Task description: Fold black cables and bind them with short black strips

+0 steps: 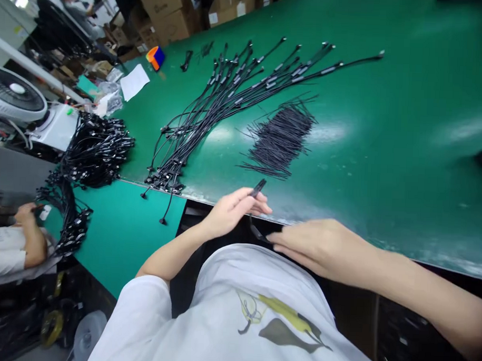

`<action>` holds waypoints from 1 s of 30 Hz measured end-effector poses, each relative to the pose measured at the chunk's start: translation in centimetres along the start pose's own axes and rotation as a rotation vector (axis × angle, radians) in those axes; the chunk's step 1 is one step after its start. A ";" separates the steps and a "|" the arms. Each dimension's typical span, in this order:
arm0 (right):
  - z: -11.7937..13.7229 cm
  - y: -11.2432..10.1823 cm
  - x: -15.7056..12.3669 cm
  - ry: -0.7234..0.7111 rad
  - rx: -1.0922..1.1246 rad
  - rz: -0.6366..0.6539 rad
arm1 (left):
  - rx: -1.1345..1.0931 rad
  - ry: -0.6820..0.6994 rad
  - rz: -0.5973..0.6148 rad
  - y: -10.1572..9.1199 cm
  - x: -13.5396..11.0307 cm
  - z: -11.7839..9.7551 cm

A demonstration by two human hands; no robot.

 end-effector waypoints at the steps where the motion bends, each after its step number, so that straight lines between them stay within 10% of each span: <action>1: -0.3 -0.4 1.0 -0.014 0.022 -0.023 | 0.074 -0.007 0.028 0.8 0.0 0.1; 6: -5.5 -1.6 1.4 0.300 0.234 -0.419 | -0.024 -0.018 0.069 1.4 0.4 -0.2; 11: -7.3 3.7 0.2 0.601 0.849 -0.673 | -0.295 -0.041 0.074 1.6 1.5 0.8; 16: -6.1 5.1 1.4 0.690 1.308 -1.041 | 0.043 0.083 -0.183 0.7 3.1 3.3; 25: -4.7 6.7 1.1 0.776 0.942 -0.946 | 0.561 -0.045 -0.045 1.3 3.4 5.4; 30: -5.3 7.0 1.6 0.778 1.184 -1.062 | 0.616 0.029 -0.153 2.0 2.9 4.9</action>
Point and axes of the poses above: each hand's wrist, its own x-axis towards the middle knuckle, its own y-axis out of the palm, z = x × y, the point moved 6 cm from there along x, towards the middle knuckle, and after that the axes turned 12 degrees about -y, right-handed, at the moved point
